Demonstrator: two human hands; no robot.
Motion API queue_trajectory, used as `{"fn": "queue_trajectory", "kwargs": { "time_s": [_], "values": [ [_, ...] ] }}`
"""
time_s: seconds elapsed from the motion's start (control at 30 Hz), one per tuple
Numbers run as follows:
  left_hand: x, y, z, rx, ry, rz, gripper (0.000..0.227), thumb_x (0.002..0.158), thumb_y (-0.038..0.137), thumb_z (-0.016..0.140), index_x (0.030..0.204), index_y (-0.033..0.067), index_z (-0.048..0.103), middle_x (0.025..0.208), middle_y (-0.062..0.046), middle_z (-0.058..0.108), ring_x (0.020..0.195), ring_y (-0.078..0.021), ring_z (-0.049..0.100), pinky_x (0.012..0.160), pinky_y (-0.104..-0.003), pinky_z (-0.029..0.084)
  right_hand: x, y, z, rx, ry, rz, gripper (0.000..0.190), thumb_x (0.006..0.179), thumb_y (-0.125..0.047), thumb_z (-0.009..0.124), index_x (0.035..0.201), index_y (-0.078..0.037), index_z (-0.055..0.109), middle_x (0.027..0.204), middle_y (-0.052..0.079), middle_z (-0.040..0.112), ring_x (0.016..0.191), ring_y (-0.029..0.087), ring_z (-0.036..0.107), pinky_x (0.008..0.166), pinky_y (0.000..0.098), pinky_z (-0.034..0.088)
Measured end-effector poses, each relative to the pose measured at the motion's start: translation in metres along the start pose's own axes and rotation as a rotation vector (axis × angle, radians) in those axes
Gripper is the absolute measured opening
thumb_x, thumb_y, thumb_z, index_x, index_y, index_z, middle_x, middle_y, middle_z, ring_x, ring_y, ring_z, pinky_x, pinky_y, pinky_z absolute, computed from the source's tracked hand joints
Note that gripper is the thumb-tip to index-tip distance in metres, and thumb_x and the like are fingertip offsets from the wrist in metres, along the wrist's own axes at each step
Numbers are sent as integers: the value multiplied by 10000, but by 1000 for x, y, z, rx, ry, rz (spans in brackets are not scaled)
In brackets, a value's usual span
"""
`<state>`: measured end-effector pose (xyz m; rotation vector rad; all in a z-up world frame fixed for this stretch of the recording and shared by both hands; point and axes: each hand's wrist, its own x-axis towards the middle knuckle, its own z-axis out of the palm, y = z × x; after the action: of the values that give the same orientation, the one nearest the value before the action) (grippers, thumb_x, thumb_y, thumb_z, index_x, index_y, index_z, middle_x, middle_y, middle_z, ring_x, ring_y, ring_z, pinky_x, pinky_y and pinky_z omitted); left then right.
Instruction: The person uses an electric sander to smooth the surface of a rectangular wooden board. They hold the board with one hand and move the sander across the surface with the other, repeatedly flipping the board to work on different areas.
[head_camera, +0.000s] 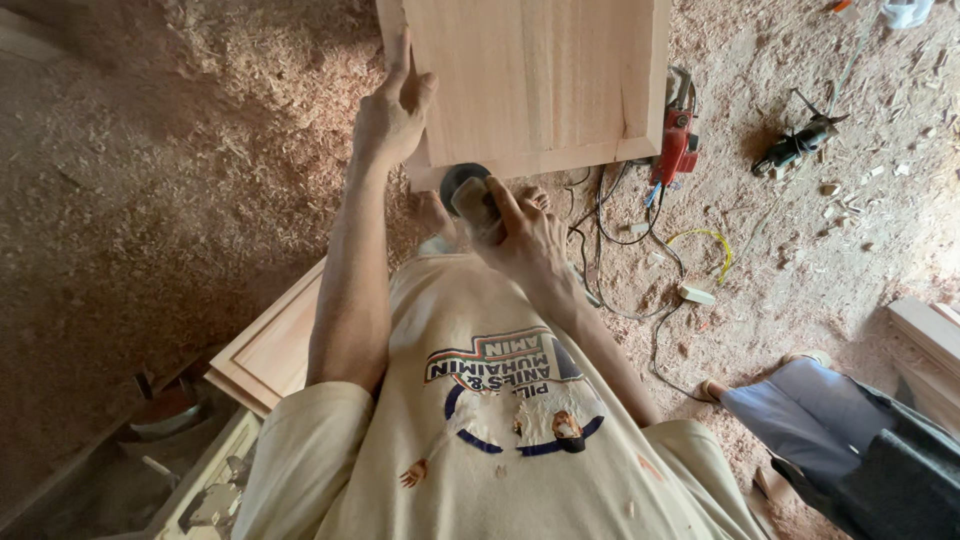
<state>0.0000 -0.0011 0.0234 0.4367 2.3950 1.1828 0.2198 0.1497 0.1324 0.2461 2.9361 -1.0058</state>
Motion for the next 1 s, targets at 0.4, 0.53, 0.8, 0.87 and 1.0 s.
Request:
{"fn": "queue_trajectory", "kwargs": {
  "time_s": [0.4, 0.53, 0.8, 0.87, 1.0],
  "values": [
    [8, -12, 5, 103, -84, -107, 685, 1147, 556, 419, 1706, 360, 74, 1093, -150, 814, 423, -49, 443, 317, -222, 341, 8, -33, 33, -96, -48, -134, 864, 778, -381, 811, 1520, -68, 499, 854, 213, 734, 680, 355, 737, 904, 913, 307],
    [4, -11, 4, 51, -17, 46, 672, 1168, 533, 422, 1698, 344, 56, 1053, -123, 800, 431, -36, 465, 310, -211, 351, 6, -46, 37, -33, -255, -61, 831, 827, -351, 771, 1541, -59, 461, 925, 211, 737, 566, 298, 697, 493, 465, 608],
    [-7, -34, 4, -237, 21, -86, 792, 1097, 622, 487, 1606, 125, 139, 838, -61, 652, 578, -86, 485, 486, -294, 436, -28, -11, -18, 58, 41, 159, 565, 1017, -334, 683, 1516, -107, 545, 862, 127, 781, 627, 182, 764, 521, 318, 656],
    [-2, -38, 12, -399, 46, -235, 708, 1096, 626, 473, 1520, 81, 317, 956, -57, 630, 736, -111, 507, 618, -357, 458, -37, 12, -35, 38, 204, 196, 643, 954, -371, 760, 1478, -73, 535, 965, 179, 771, 693, 231, 778, 598, 357, 681],
    [4, -28, 34, -650, 78, -505, 724, 1073, 683, 432, 1471, 95, 577, 1276, -1, 642, 1126, -119, 586, 894, -474, 500, -54, 63, -75, 8, 273, 624, 754, 858, -404, 813, 1480, -96, 516, 980, 179, 774, 699, 275, 774, 612, 409, 670]
  ]
}}
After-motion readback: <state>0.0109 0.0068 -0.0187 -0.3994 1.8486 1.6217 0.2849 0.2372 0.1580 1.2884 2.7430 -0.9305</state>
